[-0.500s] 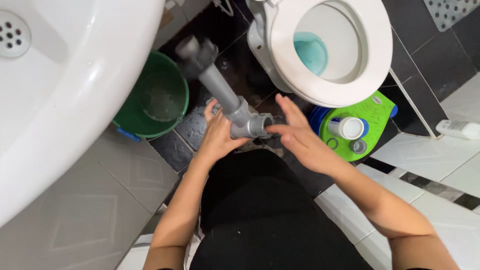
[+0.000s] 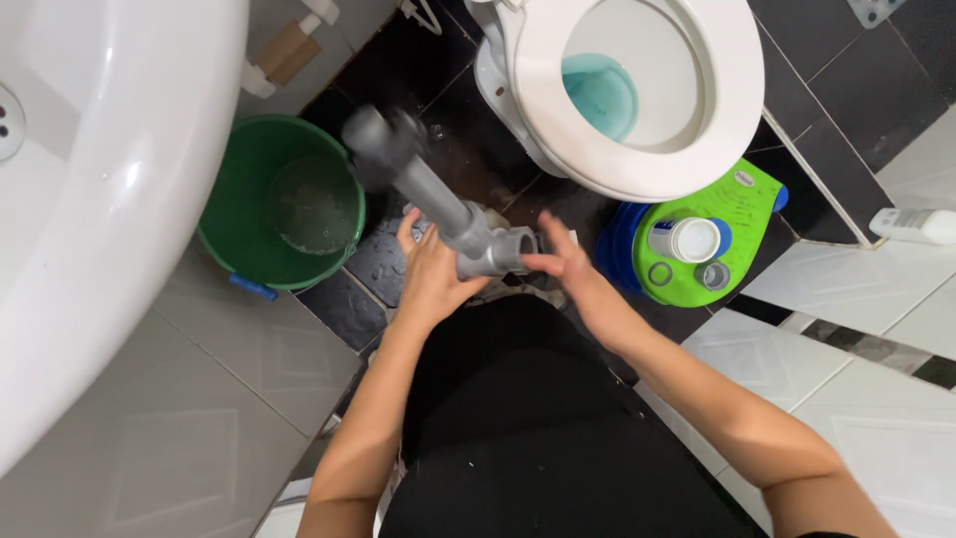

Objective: The recorder is repairing or assembling a sink trap/pipe assembly in a bathroom setting.

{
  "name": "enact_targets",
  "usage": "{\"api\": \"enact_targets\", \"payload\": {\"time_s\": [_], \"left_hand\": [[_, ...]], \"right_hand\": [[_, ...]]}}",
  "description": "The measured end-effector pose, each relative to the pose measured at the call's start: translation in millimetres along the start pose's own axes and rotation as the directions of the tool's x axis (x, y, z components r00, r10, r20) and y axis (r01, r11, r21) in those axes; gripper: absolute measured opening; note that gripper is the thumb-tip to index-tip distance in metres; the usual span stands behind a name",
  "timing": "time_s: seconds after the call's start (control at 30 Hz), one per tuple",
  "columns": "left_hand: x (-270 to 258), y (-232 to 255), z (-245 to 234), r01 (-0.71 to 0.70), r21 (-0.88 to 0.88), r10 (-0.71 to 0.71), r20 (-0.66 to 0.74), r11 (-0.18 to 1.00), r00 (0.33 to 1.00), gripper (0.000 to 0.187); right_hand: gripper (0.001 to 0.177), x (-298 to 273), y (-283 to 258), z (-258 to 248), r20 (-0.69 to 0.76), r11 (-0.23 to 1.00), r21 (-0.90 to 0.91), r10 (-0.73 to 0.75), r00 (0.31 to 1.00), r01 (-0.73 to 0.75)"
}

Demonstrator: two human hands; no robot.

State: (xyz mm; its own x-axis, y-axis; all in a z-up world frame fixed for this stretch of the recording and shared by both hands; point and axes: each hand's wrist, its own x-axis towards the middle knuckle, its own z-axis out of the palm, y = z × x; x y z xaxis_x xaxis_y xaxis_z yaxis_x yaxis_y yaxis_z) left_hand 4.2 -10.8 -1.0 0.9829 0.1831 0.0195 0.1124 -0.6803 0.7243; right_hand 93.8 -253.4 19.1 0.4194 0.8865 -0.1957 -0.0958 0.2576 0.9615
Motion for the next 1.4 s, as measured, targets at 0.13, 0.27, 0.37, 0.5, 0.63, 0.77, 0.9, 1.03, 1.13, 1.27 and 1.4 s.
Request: {"api": "enact_targets", "payload": {"time_s": [0.13,0.27,0.37,0.5,0.63,0.77,0.9,1.03,1.13,1.27,1.4], "left_hand": [[-16,-30,16,-0.012,-0.134,0.011,-0.005,0.991,1.000,0.079],[-15,-25,5,0.114,-0.415,0.029,0.324,0.902,0.946,0.083],[-16,-27,6,0.217,-0.569,0.114,0.489,0.793,0.865,0.088],[-14,-34,8,0.340,-0.626,0.207,0.635,0.702,0.744,0.089],[-15,-29,15,0.314,-0.653,0.238,0.614,0.689,0.753,0.090],[-20,-39,28,0.290,-0.550,0.096,0.568,0.783,0.818,0.086],[-33,-51,50,0.309,-0.599,-0.039,0.419,0.739,0.907,0.080],[-45,-68,70,0.466,-0.595,-0.225,0.435,0.655,0.872,0.066],[-51,-74,77,0.597,-0.601,-0.438,0.409,0.531,0.801,0.055],[-56,-77,75,0.576,-0.603,-0.430,0.385,0.553,0.816,0.053],[-68,-87,85,0.607,-0.602,-0.454,0.408,0.518,0.792,0.051]], "right_hand": [[0.086,11,20,28,-0.179,0.582,0.810,0.138,0.974,0.067],[0.078,30,39,67,-0.217,-0.547,0.658,0.521,0.826,0.518],[0.083,39,48,82,-0.428,-0.360,0.631,0.578,0.695,0.688],[0.084,44,52,82,-0.510,-0.320,0.535,0.616,0.601,0.782],[0.081,25,34,76,-0.441,-0.377,0.584,0.596,0.670,0.719],[0.060,-19,-4,45,0.203,-0.820,0.397,0.516,0.832,0.412],[0.032,-63,-78,41,0.832,-0.967,0.115,-0.032,0.554,-0.228],[0.053,-140,-285,72,0.681,-0.725,-0.562,-0.679,0.274,-0.398],[0.070,-151,-340,93,0.838,-0.748,-0.047,-0.391,0.382,-0.662],[0.094,-112,-335,121,0.634,-0.625,-0.218,-0.675,0.378,-0.750],[0.108,-93,-341,133,0.559,-0.542,-0.149,-0.736,0.382,-0.827]]}}
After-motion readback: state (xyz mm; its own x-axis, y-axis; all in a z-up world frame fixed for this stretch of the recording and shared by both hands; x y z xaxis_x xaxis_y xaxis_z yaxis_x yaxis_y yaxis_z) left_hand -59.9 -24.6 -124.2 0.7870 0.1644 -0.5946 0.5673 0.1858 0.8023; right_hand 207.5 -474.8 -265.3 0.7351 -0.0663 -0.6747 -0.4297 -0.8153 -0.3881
